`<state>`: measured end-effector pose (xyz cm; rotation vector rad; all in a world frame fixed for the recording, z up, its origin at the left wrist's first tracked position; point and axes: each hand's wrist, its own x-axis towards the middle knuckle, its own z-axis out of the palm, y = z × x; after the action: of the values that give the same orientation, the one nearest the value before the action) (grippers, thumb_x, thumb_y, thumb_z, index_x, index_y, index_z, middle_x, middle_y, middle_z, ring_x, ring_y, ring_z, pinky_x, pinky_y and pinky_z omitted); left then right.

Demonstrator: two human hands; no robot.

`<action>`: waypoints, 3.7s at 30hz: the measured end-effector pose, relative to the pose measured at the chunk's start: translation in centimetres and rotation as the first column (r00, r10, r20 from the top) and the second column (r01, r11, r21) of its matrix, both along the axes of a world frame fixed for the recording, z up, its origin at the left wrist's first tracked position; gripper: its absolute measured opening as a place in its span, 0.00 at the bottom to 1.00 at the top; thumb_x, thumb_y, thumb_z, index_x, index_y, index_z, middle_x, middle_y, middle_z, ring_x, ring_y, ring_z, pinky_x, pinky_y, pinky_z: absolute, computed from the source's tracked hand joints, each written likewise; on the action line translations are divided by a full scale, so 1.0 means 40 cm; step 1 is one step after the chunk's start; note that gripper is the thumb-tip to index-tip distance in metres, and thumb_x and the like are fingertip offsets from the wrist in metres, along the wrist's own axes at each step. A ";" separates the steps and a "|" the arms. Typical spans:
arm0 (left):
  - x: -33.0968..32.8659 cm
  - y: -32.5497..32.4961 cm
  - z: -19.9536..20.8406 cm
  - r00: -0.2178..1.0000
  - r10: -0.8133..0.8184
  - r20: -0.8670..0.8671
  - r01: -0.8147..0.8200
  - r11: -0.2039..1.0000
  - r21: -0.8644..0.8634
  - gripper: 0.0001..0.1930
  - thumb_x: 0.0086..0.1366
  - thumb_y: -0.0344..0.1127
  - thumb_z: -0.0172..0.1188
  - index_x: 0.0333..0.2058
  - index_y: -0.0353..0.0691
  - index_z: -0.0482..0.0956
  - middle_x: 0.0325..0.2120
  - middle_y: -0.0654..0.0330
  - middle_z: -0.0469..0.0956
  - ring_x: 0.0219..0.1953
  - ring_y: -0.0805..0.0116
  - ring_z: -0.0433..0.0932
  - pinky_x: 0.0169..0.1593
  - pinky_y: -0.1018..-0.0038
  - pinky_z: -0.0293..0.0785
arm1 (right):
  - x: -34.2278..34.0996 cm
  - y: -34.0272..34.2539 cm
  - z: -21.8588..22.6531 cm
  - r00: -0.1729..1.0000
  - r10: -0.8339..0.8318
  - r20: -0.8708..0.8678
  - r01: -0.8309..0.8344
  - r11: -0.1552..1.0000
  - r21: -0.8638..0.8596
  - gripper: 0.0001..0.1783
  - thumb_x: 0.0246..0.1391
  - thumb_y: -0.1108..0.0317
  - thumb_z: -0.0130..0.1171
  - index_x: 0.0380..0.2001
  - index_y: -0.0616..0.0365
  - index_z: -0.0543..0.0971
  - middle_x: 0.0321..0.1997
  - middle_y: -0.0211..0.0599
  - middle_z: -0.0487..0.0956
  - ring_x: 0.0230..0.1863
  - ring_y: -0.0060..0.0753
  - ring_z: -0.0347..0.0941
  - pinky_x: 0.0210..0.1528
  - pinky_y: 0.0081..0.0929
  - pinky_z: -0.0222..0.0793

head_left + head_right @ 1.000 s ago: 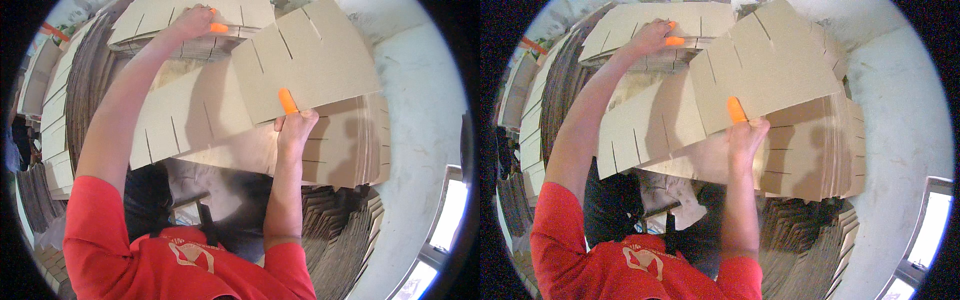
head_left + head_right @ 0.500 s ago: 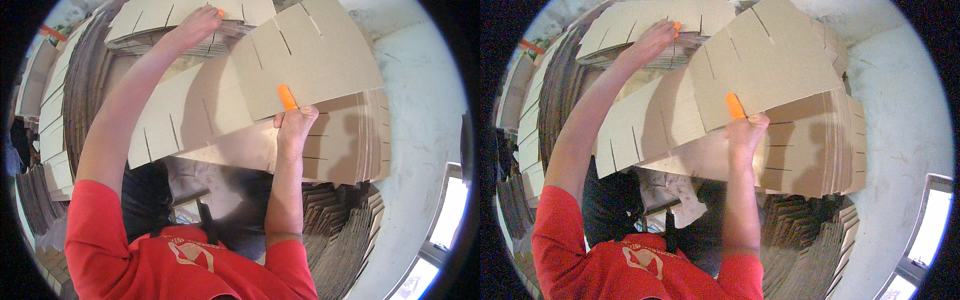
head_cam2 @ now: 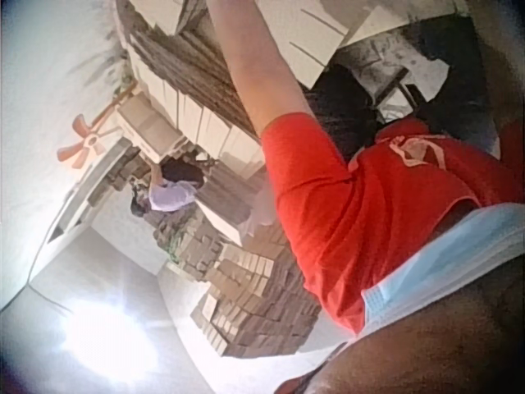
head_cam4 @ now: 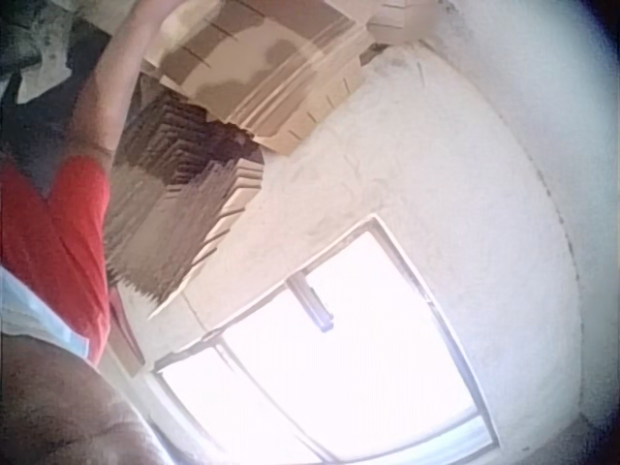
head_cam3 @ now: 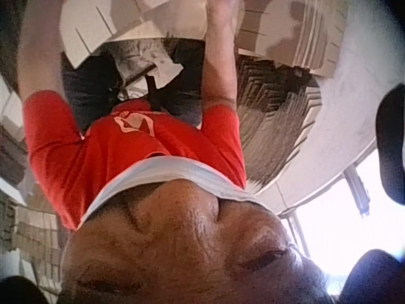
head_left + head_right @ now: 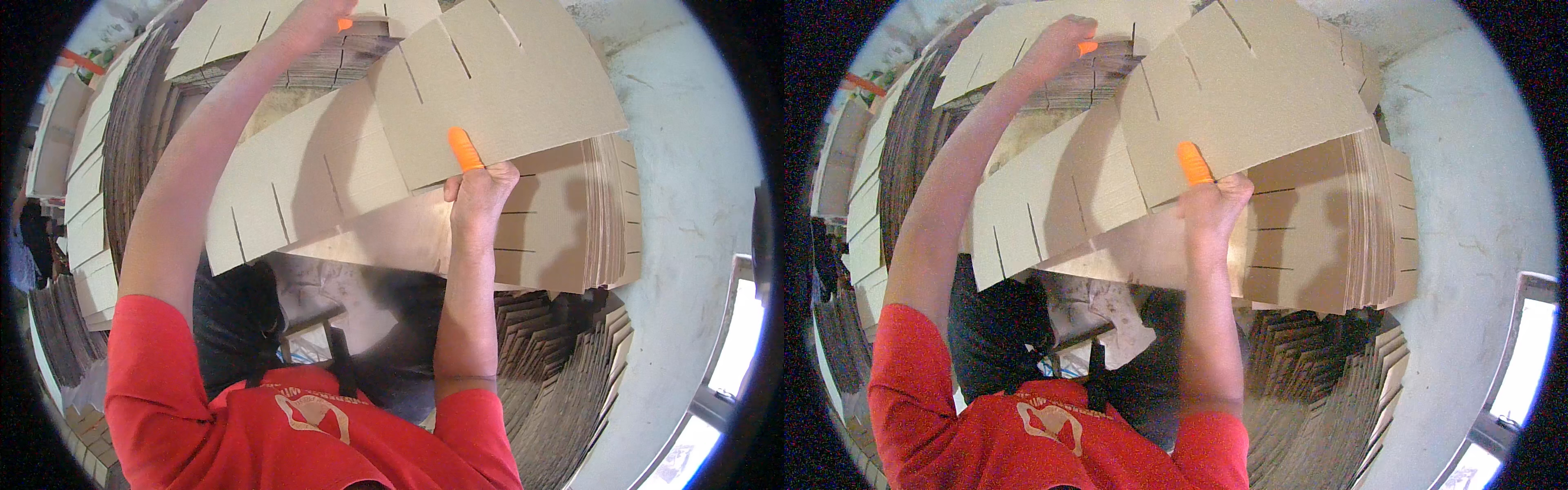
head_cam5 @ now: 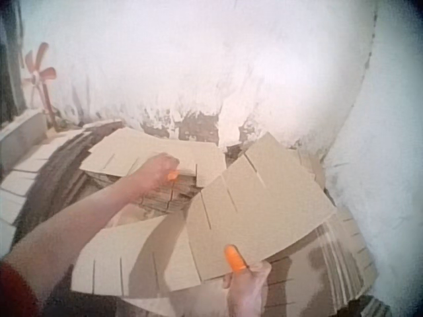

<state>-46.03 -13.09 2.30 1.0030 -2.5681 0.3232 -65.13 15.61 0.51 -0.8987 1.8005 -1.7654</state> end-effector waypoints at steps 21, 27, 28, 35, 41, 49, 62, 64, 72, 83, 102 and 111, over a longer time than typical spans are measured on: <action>-0.063 0.442 0.047 0.811 -0.459 0.363 0.501 0.865 -0.023 0.14 0.50 0.32 0.60 0.33 0.26 0.79 0.44 0.44 0.75 0.49 0.56 0.73 0.41 0.72 0.80 | 0.013 -0.001 0.020 0.989 0.001 -0.147 -0.009 0.999 -0.051 0.17 0.41 0.93 0.35 0.18 0.67 0.72 0.26 0.44 0.77 0.09 0.18 0.62 0.05 0.20 0.54; -0.033 0.607 0.030 0.812 -0.572 0.118 0.574 0.819 0.020 0.20 0.51 0.39 0.63 0.38 0.27 0.79 0.40 0.47 0.77 0.41 0.57 0.74 0.40 0.68 0.79 | -0.007 -0.001 0.001 0.967 -0.016 -0.254 0.014 1.000 -0.011 0.16 0.40 0.93 0.36 0.21 0.68 0.74 0.24 0.45 0.78 0.09 0.15 0.59 0.06 0.19 0.53; -0.033 0.596 0.043 0.835 -0.550 -0.015 0.550 0.833 0.067 0.23 0.52 0.43 0.64 0.41 0.28 0.78 0.40 0.48 0.77 0.39 0.58 0.74 0.40 0.67 0.79 | -0.010 0.002 0.004 0.970 -0.012 -0.243 0.015 1.000 0.008 0.16 0.40 0.93 0.36 0.22 0.68 0.74 0.25 0.45 0.79 0.09 0.15 0.59 0.06 0.19 0.52; -0.026 0.217 0.024 0.983 -0.012 -0.186 -0.032 0.972 -0.231 0.28 0.57 0.51 0.64 0.51 0.39 0.75 0.46 0.55 0.77 0.49 0.58 0.75 0.52 0.62 0.73 | -0.008 0.005 -0.009 0.988 0.033 -0.154 -0.016 0.994 0.110 0.22 0.42 0.93 0.34 0.32 0.69 0.77 0.29 0.43 0.78 0.11 0.14 0.59 0.06 0.18 0.53; -0.028 0.013 -0.010 0.994 0.093 0.060 -0.106 0.950 0.295 0.20 0.62 0.39 0.60 0.52 0.40 0.75 0.46 0.54 0.77 0.52 0.57 0.73 0.56 0.62 0.69 | 0.007 0.009 0.025 0.980 0.042 -0.197 -0.028 0.997 0.075 0.23 0.42 0.94 0.34 0.31 0.67 0.79 0.28 0.40 0.78 0.12 0.14 0.61 0.06 0.16 0.54; -0.029 0.012 -0.017 0.990 -0.119 0.072 0.124 0.990 -0.065 0.16 0.58 0.29 0.57 0.47 0.39 0.76 0.43 0.55 0.76 0.49 0.57 0.73 0.51 0.66 0.75 | 0.014 0.010 0.023 0.965 0.093 -0.245 -0.071 0.993 0.097 0.21 0.43 0.93 0.37 0.30 0.67 0.80 0.24 0.36 0.78 0.11 0.13 0.61 0.07 0.16 0.55; -0.047 0.175 0.029 0.938 -0.334 0.097 0.347 0.881 -0.321 0.18 0.53 0.28 0.58 0.44 0.30 0.73 0.41 0.54 0.71 0.45 0.60 0.72 0.42 0.72 0.79 | 0.021 0.007 0.024 0.982 0.065 -0.177 -0.049 0.994 0.094 0.06 0.45 0.85 0.55 0.26 0.70 0.80 0.23 0.37 0.80 0.21 0.18 0.66 0.21 0.23 0.63; -0.060 0.197 0.045 0.907 -0.387 0.166 0.420 0.847 -0.325 0.17 0.52 0.29 0.58 0.42 0.30 0.74 0.42 0.54 0.72 0.46 0.60 0.72 0.41 0.73 0.79 | 0.017 0.006 0.022 0.990 0.054 -0.133 -0.039 0.993 0.111 0.03 0.46 0.81 0.63 0.26 0.72 0.79 0.24 0.35 0.80 0.26 0.20 0.68 0.28 0.25 0.66; -0.074 0.372 0.084 0.856 -0.436 0.278 0.508 0.810 -0.293 0.10 0.48 0.31 0.61 0.29 0.31 0.78 0.37 0.55 0.75 0.46 0.64 0.72 0.38 0.78 0.80 | -0.005 0.012 0.065 0.903 0.074 -0.424 0.000 0.985 0.173 0.07 0.46 0.75 0.67 0.28 0.67 0.80 0.22 0.38 0.79 0.21 0.19 0.65 0.22 0.27 0.62; -0.071 0.630 0.068 0.765 -0.637 -0.096 0.628 0.771 -0.108 0.18 0.47 0.40 0.65 0.33 0.30 0.79 0.30 0.54 0.76 0.36 0.60 0.73 0.30 0.70 0.77 | -0.024 0.035 0.126 0.961 -0.083 -0.265 0.077 0.996 -0.035 0.22 0.34 0.93 0.41 0.30 0.69 0.80 0.21 0.34 0.74 0.12 0.15 0.62 0.10 0.18 0.53; 0.022 0.101 -0.087 0.999 0.006 -0.032 -0.015 0.958 -0.285 0.19 0.58 0.37 0.63 0.47 0.39 0.73 0.44 0.57 0.74 0.51 0.56 0.72 0.54 0.57 0.70 | -0.024 0.037 0.127 0.980 -0.102 -0.169 0.093 0.994 -0.058 0.15 0.34 0.92 0.42 0.19 0.65 0.75 0.14 0.29 0.71 0.13 0.14 0.62 0.10 0.22 0.54; -0.007 0.041 -0.047 0.997 0.014 -0.082 -0.031 0.978 -0.208 0.20 0.56 0.30 0.60 0.49 0.38 0.74 0.47 0.56 0.76 0.47 0.56 0.75 0.46 0.65 0.78 | -0.016 0.034 0.129 0.979 -0.104 -0.174 0.096 0.994 -0.054 0.10 0.40 0.89 0.54 0.25 0.65 0.80 0.17 0.28 0.75 0.21 0.13 0.64 0.19 0.18 0.59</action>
<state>-46.33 -11.43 0.42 0.9481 -2.3940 0.5358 -65.79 16.98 5.67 -1.0281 1.9548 -1.8452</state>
